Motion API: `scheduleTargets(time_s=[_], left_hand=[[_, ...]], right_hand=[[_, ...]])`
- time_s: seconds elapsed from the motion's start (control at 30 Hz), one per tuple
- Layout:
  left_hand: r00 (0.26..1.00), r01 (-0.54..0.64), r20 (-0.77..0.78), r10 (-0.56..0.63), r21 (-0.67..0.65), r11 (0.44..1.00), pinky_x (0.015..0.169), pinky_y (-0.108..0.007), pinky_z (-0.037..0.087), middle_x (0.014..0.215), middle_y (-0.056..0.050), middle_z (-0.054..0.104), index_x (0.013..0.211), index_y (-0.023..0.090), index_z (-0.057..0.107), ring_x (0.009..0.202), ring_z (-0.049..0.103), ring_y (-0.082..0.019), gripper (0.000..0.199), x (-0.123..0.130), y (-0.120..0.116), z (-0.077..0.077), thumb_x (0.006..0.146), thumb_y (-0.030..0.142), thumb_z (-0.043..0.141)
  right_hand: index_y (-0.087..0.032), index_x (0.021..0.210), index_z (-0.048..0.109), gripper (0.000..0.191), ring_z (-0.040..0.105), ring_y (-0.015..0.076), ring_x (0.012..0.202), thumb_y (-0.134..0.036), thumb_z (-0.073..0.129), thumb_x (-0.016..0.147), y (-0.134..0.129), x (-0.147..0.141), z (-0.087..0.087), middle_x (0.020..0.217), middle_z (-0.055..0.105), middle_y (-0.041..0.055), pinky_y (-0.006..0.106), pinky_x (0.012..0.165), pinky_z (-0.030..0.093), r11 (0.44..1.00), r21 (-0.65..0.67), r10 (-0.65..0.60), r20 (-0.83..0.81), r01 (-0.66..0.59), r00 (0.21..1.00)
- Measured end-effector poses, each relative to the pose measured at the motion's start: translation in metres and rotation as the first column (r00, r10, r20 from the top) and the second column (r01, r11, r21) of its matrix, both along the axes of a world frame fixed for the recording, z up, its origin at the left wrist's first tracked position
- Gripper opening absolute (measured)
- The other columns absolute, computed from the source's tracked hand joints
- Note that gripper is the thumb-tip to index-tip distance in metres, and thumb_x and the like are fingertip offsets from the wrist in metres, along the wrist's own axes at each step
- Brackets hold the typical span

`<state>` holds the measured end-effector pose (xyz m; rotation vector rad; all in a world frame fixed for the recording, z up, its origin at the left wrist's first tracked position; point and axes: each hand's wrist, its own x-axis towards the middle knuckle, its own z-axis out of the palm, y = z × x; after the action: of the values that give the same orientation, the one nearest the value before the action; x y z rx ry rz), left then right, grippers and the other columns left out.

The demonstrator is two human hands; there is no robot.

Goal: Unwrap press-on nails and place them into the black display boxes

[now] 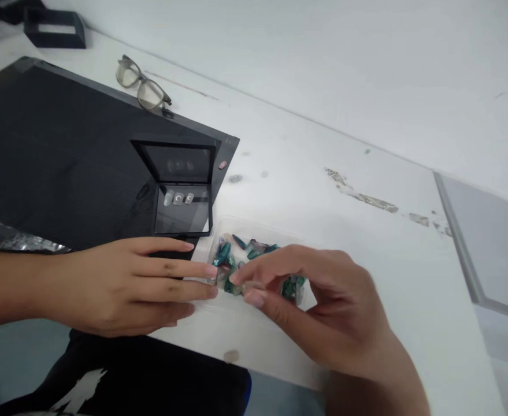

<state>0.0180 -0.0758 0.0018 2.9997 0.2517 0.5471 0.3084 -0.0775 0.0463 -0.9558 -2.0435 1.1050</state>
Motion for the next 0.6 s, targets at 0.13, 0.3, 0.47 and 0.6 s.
scheduleTargets(time_s=[0.13,0.3,0.47,0.6], left_hand=[[0.998,-0.033,-0.044,0.033,0.004,0.999,0.131,-0.039,0.029,0.156,0.008,0.047,0.117,0.031,0.072,0.153,0.033,-0.016,0.027,0.0,0.002,-0.001,0.102,0.036,0.05],[0.998,-0.021,-0.055,0.022,0.017,1.0,0.132,-0.038,0.026,0.159,0.006,0.044,0.125,0.03,0.068,0.153,0.032,-0.016,0.031,-0.001,0.006,0.002,0.103,0.037,0.047],[0.998,-0.051,0.026,0.05,0.04,0.998,0.126,-0.04,0.036,0.154,0.001,0.05,0.121,0.027,0.07,0.15,0.04,-0.021,0.031,-0.002,0.011,0.008,0.102,0.042,0.051],[0.955,-0.221,0.215,0.205,0.055,0.974,0.11,-0.039,0.053,0.134,-0.002,0.069,0.106,0.025,0.075,0.135,0.059,-0.021,0.021,-0.008,0.027,0.011,0.096,0.038,0.062]], right_hand=[[-0.03,0.104,0.069,0.021,0.072,0.0157,0.078,-0.015,0.069,0.088,0.006,0.0,-0.003,0.092,0.078,-0.0011,0.025,0.065,0.057,0.989,-0.042,0.146,0.223,-0.14,0.964],[-0.027,0.096,0.067,0.008,0.059,0.0117,0.059,-0.032,0.061,0.096,0.014,0.008,-0.011,0.077,0.07,-0.0016,0.023,0.049,0.046,0.997,-0.075,0.06,0.447,-0.029,0.892],[-0.027,0.094,0.067,0.026,0.057,0.014,0.057,-0.049,0.055,0.097,0.027,0.035,-0.013,0.073,0.069,0.0,0.026,0.045,0.041,0.972,0.107,-0.231,0.591,0.209,0.773],[-0.028,0.091,0.069,0.03,0.068,0.0211,0.076,-0.055,0.056,0.092,0.043,0.067,-0.02,0.091,0.077,0.0038,0.032,0.059,0.051,0.884,0.216,-0.455,0.604,0.414,0.655]])
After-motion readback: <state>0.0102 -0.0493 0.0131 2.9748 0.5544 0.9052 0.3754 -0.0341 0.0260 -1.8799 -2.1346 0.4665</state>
